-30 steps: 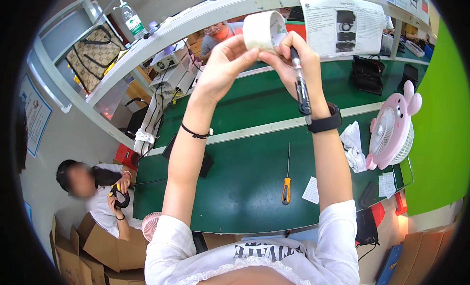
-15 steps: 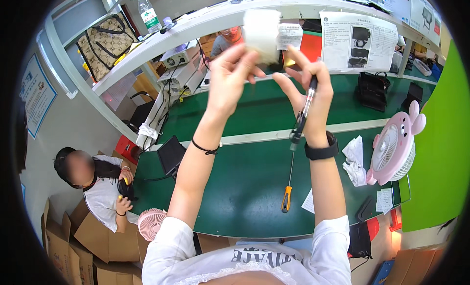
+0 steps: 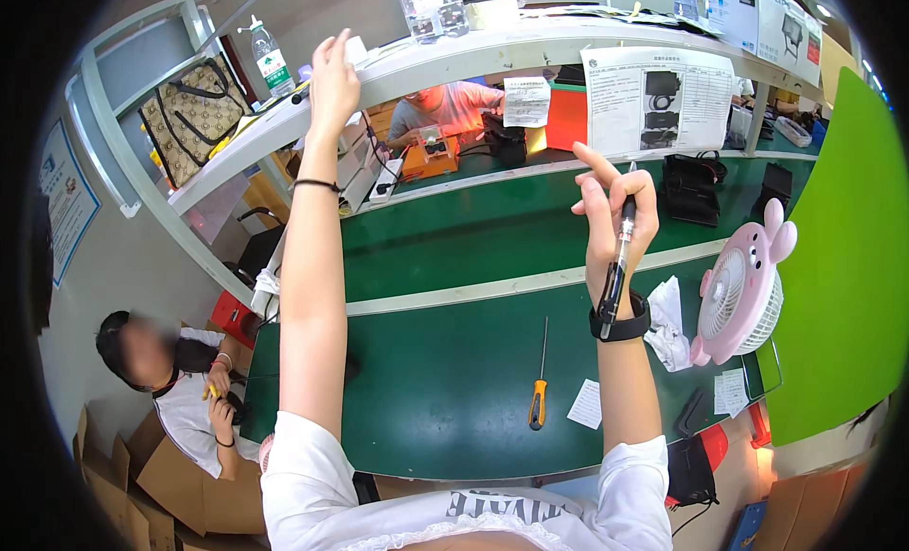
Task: Assembling a black electronic component using a screwdriver, inserting cables, and documenting the process on a label.
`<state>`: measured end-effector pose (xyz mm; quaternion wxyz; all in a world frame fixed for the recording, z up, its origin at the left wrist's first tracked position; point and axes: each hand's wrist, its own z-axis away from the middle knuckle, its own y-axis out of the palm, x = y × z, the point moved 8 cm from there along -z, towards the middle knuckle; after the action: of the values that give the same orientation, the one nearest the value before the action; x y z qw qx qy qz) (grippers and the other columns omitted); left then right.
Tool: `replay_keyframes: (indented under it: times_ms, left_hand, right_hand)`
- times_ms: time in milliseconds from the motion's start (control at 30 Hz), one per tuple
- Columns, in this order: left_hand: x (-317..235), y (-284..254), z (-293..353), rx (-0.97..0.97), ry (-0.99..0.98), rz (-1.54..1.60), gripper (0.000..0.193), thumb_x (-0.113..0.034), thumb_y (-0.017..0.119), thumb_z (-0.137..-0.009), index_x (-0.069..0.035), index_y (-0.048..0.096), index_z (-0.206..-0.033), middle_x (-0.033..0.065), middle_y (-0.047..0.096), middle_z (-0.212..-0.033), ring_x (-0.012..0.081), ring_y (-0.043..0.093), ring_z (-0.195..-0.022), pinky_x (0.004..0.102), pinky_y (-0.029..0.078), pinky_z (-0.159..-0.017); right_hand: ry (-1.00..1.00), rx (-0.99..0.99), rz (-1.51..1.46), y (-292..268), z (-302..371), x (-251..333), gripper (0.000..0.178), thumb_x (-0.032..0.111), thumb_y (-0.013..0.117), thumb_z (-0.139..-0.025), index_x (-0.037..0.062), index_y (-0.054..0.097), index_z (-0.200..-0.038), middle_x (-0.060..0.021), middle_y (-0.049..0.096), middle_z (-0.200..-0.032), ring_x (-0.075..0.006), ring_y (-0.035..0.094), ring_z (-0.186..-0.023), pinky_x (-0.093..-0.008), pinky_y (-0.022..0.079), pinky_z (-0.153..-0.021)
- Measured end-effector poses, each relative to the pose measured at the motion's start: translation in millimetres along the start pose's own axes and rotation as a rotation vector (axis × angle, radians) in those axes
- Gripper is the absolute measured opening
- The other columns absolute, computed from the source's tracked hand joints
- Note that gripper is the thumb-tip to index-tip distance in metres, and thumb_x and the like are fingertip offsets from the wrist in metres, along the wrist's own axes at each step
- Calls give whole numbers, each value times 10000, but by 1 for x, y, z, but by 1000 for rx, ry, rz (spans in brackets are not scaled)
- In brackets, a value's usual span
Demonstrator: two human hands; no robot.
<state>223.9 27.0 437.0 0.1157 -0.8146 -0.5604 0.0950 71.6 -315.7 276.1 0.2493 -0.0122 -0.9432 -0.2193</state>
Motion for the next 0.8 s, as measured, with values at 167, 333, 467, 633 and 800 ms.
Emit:
replay_keyframes:
  times_ms: [167, 333, 467, 633, 800]
  left_hand:
    - [-17, -47, 31, -333, -180, 401, 411, 43, 538, -883, -43, 593, -1281, 155, 532, -1302, 265, 602, -1059, 374, 524, -909]
    - [-40, -58, 97, -315, -305, 546, 319, 53, 542, -896, -23, 626, -1195, 128, 593, -1195, 233, 618, -1072, 347, 517, -908]
    - [-101, -33, 206, -63, -316, 827, 125, 24, 572, -947, 6, 633, -1055, 104, 676, -1023, 188, 660, -923, 312, 531, -837]
    - [-194, -11, 392, 445, -212, 865, 121, 18, 629, -902, -34, 698, -986, 100, 721, -970, 252, 705, -925, 340, 554, -809]
    - [-211, 12, 489, 627, -484, 912, 157, -30, 637, -918, -74, 705, -1053, 90, 693, -1020, 274, 679, -937, 352, 553, -827]
  right_hand:
    - [25, -60, -29, -26, 15, 9, 263, -15, 586, -924, 104, 365, -844, -288, 694, -1151, -130, 601, -763, -219, 502, -638]
    - [92, -96, -18, -47, 47, 15, 255, -25, 573, -919, 104, 364, -847, -284, 698, -1135, -139, 589, -745, -225, 492, -630]
    - [131, -122, 34, -90, 97, 22, 261, 18, 576, -947, 111, 356, -841, -245, 717, -1086, -134, 583, -742, -230, 481, -595]
    - [328, -136, 307, -160, 207, 1, 245, 9, 589, -946, 95, 380, -851, -228, 722, -1038, -103, 564, -696, -216, 454, -581]
    - [549, 134, 782, -208, 291, -16, 250, 15, 660, -909, 62, 428, -826, -160, 750, -989, -64, 529, -656, -229, 445, -596]
